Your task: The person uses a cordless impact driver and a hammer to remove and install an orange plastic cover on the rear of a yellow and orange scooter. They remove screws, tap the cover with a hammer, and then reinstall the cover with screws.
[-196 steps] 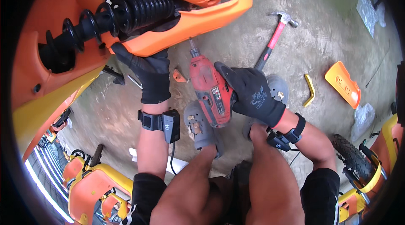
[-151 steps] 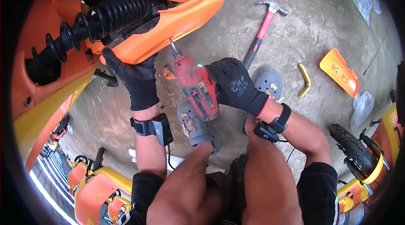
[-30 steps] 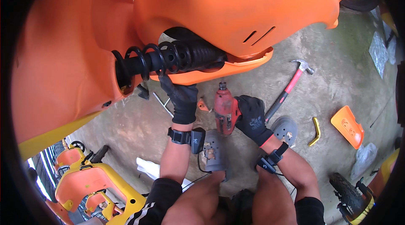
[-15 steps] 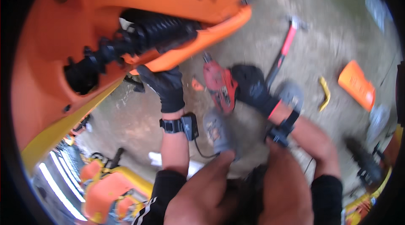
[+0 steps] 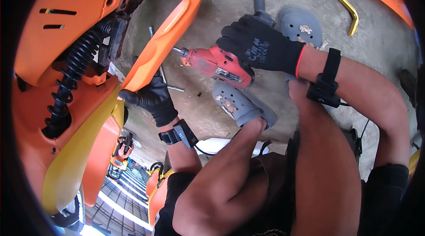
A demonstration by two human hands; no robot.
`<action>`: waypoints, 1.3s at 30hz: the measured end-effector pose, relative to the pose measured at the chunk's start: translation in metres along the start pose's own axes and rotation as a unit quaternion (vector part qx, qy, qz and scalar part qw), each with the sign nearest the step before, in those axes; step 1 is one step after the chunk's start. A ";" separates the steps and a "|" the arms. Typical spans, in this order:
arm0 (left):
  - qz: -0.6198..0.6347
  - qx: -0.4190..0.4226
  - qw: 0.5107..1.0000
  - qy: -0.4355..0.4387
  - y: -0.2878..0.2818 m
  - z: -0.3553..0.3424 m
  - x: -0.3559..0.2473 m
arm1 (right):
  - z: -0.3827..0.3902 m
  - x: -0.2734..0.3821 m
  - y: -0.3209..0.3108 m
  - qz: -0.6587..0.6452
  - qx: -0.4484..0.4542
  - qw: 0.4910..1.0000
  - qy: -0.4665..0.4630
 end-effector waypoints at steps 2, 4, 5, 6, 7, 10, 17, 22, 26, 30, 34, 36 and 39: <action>-0.002 0.037 0.999 -0.026 0.008 0.001 0.007 | 0.001 0.001 -0.001 0.024 0.004 1.000 -0.004; 0.047 0.032 0.996 -0.066 0.008 0.003 0.016 | 0.002 0.000 -0.001 0.035 0.018 0.999 0.004; 0.072 0.033 0.993 -0.082 0.009 0.005 0.018 | 0.002 0.000 -0.003 0.038 0.014 0.999 0.003; 0.153 0.049 0.981 -0.104 0.014 0.009 0.021 | 0.002 0.000 -0.004 0.041 0.009 0.999 0.002; 0.233 0.065 0.962 -0.126 0.020 0.011 0.021 | 0.001 0.000 -0.004 0.023 0.004 1.000 0.008; 0.128 0.038 0.990 -0.051 0.008 0.007 0.010 | 0.000 -0.002 0.003 -0.015 0.012 0.999 0.034; -0.175 -0.071 0.966 0.175 -0.025 -0.008 -0.034 | -0.016 0.006 0.023 -0.052 -0.014 0.994 0.093; -0.060 -0.067 0.978 0.187 -0.024 -0.007 -0.035 | -0.032 0.014 0.010 -0.105 -0.087 0.986 0.097; -0.044 -0.051 0.976 0.208 -0.012 -0.003 -0.039 | -0.040 0.015 0.014 -0.134 -0.075 0.982 0.111; -0.026 -0.079 0.978 0.193 -0.014 -0.002 -0.040 | -0.040 0.011 0.038 -0.150 -0.019 0.977 0.153; -0.035 -0.032 0.973 0.226 -0.004 -0.002 -0.049 | -0.037 0.019 0.030 -0.123 -0.110 0.981 0.106; -0.017 -0.041 0.977 0.211 -0.007 -0.005 -0.046 | -0.036 0.020 0.032 -0.128 -0.118 0.980 0.100; -0.019 -0.037 0.979 0.198 -0.007 -0.009 -0.044 | -0.037 0.021 0.028 -0.137 -0.153 0.974 0.099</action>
Point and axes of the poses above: each hand's wrist, its own z-axis away from the middle knuckle, its own y-axis out of the palm, x = y × z, the point moved 10 cm from there along -z, towards the middle knuckle, and after that the axes turned 4 degrees about -x, right-handed, at the moved point
